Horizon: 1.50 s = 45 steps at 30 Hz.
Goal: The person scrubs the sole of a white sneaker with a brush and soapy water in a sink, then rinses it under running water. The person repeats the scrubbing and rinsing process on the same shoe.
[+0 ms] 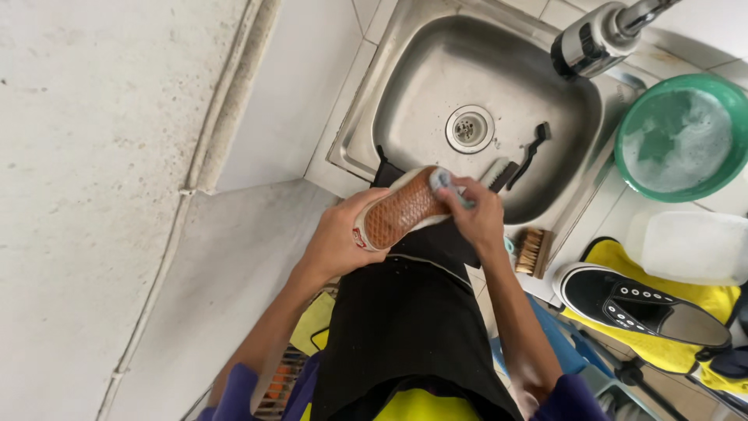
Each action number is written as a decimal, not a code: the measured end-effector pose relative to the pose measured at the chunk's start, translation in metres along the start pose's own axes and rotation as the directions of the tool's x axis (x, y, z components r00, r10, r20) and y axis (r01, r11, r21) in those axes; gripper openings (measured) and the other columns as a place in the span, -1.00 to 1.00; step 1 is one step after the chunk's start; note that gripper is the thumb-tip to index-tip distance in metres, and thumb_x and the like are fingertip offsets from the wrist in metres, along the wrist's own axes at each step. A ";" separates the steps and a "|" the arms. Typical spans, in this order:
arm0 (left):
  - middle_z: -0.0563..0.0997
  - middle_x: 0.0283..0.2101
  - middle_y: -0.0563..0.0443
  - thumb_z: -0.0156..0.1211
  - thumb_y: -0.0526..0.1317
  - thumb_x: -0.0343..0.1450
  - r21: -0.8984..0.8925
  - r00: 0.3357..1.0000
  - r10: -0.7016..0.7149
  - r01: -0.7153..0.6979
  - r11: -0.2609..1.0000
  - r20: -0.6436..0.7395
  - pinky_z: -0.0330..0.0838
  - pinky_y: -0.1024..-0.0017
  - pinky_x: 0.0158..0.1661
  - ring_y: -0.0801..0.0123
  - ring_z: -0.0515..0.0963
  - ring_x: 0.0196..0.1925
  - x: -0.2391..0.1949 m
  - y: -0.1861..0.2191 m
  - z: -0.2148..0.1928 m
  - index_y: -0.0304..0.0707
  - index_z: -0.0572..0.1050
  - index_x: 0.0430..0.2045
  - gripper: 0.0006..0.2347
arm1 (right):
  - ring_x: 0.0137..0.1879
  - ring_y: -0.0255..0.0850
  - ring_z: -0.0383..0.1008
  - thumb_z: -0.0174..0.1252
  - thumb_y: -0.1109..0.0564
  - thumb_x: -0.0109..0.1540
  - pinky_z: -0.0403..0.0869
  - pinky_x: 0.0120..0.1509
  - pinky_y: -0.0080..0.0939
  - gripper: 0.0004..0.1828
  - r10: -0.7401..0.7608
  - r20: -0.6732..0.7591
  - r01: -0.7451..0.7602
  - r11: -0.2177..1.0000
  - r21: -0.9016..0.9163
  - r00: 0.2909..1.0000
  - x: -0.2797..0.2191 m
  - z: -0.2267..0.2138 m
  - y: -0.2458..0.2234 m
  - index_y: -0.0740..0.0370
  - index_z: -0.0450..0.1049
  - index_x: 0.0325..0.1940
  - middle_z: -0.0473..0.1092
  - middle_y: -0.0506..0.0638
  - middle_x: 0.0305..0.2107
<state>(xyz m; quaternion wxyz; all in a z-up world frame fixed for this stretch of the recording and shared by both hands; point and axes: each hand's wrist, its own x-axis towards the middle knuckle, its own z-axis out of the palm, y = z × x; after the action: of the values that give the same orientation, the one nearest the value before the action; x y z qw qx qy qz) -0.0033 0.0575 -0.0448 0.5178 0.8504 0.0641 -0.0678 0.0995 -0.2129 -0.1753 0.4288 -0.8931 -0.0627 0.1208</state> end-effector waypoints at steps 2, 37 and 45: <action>0.72 0.26 -0.12 0.65 -0.19 -0.01 -0.001 1.000 -0.015 0.015 1.000 -0.008 0.52 -0.01 0.33 -0.11 0.67 0.33 -0.003 0.000 0.000 -0.07 0.60 0.28 -0.19 | -0.14 0.17 0.71 0.54 -0.29 0.24 0.61 0.02 0.08 -0.60 -0.093 -0.011 0.094 0.993 0.071 0.996 -0.029 0.012 -0.063 -0.07 0.75 0.00 0.63 0.07 -0.41; 0.70 0.31 -0.13 0.62 -0.23 -0.01 0.047 0.998 0.022 -0.020 0.999 -0.057 0.52 0.03 0.33 -0.10 0.67 0.35 -0.022 0.019 0.010 -0.14 0.60 0.31 -0.18 | -0.05 0.18 0.72 0.61 -0.20 0.23 0.62 0.03 0.19 -0.62 -0.271 -0.125 0.273 0.962 -0.001 0.955 -0.048 0.002 -0.067 0.02 0.77 -0.03 0.71 0.09 -0.22; 0.72 0.25 -0.17 0.61 -0.27 -0.04 0.110 0.999 0.013 -0.007 0.994 -0.053 0.55 -0.04 0.27 -0.14 0.70 0.27 -0.035 0.015 0.016 -0.17 0.50 0.37 -0.10 | -0.22 0.19 0.71 0.61 -0.14 0.22 0.59 -0.13 0.06 -0.66 -0.402 -0.106 0.414 0.900 0.140 0.910 -0.044 -0.005 -0.080 0.03 0.77 -0.05 0.66 0.13 -0.39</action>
<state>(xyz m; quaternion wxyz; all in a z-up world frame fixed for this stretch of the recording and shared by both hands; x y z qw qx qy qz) -0.0357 0.0353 -0.0322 0.4688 0.8794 0.0698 -0.0459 0.0575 -0.1759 -0.1026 0.5164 -0.8269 -0.2224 -0.0005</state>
